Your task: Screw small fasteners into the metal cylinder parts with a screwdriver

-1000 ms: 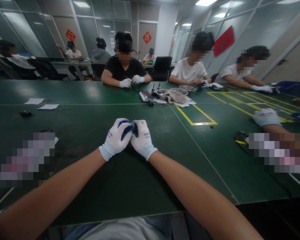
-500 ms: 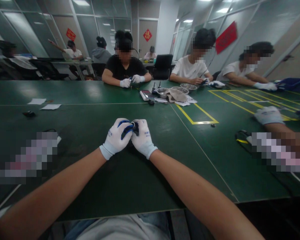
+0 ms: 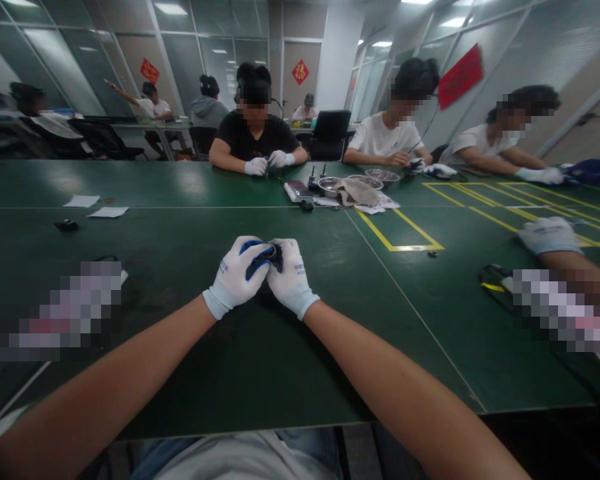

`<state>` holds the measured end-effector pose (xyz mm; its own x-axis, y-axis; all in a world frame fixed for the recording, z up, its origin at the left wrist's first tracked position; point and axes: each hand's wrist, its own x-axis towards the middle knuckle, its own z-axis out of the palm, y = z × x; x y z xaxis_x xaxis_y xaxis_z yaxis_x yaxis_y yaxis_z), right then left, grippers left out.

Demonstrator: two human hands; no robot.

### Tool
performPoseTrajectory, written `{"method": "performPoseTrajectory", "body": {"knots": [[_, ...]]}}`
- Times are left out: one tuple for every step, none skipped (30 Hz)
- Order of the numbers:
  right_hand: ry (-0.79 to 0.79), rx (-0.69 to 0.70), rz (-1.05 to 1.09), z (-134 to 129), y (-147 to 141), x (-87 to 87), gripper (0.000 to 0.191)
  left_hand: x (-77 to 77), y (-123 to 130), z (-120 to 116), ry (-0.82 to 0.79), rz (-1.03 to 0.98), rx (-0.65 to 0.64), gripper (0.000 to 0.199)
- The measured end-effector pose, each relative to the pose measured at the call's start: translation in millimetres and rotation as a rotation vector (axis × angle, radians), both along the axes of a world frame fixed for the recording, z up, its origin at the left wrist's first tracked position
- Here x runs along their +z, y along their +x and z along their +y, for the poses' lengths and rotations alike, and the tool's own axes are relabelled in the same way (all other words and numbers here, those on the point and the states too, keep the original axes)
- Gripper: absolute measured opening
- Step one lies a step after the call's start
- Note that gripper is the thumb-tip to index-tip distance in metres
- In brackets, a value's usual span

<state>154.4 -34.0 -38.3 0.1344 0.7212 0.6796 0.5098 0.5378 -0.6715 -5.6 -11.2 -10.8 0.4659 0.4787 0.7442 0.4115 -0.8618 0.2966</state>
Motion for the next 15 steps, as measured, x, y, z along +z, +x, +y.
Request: {"method": "performPoseTrajectory", "body": {"knots": [[0.004,-0.003,-0.002,0.3,0.2,-0.1,0.038,0.2,-0.1,-0.1,-0.002,0.006,-0.001,0.03],[0.006,-0.005,-0.003,0.5,0.4,-0.2,0.037,0.3,-0.1,-0.2,-0.004,0.008,-0.001,0.031],[0.002,-0.006,-0.002,0.8,0.8,-0.2,0.036,0.1,-0.2,-0.1,-0.005,0.009,-0.002,0.031],[-0.007,-0.006,0.004,1.0,1.3,0.0,0.034,-0.2,-0.2,0.2,-0.006,0.01,-0.005,0.031],[-0.017,-0.002,0.012,1.1,1.7,0.2,0.031,-0.6,-0.2,0.6,-0.006,0.01,-0.009,0.032],[-0.027,0.005,0.023,0.9,2.2,0.5,0.029,-1.3,-0.2,1.2,-0.006,0.006,-0.013,0.033],[-0.034,0.016,0.031,0.6,2.5,0.9,0.027,-2.1,-0.3,2.0,-0.008,-0.007,-0.015,0.035],[-0.038,0.029,0.037,0.0,2.7,1.2,0.026,-2.9,-0.3,3.0,-0.01,-0.031,-0.011,0.037],[-0.04,0.044,0.039,-0.8,2.9,1.4,0.025,-3.8,-0.5,4.0,-0.013,-0.067,-0.003,0.041],[-0.042,0.06,0.039,-1.8,2.9,1.4,0.025,-4.6,-0.7,5.1,-0.018,-0.107,0.008,0.046],[-0.046,0.076,0.039,-2.9,3.0,1.4,0.025,-5.3,-1.1,6.1,-0.027,-0.146,0.015,0.053],[-0.053,0.091,0.04,-4.0,3.2,1.1,0.025,-5.8,-1.6,6.9,-0.039,-0.176,0.018,0.06],[-0.061,0.105,0.043,-4.9,3.6,0.8,0.025,-6.0,-2.1,7.5,-0.051,-0.192,0.012,0.067],[-0.071,0.118,0.046,-5.6,4.3,0.5,0.025,-6.0,-2.8,7.7,-0.062,-0.193,-0.003,0.074],[-0.078,0.132,0.049,-6.1,5.2,0.3,0.025,-5.6,-3.5,7.6,-0.066,-0.181,-0.024,0.08]]}}
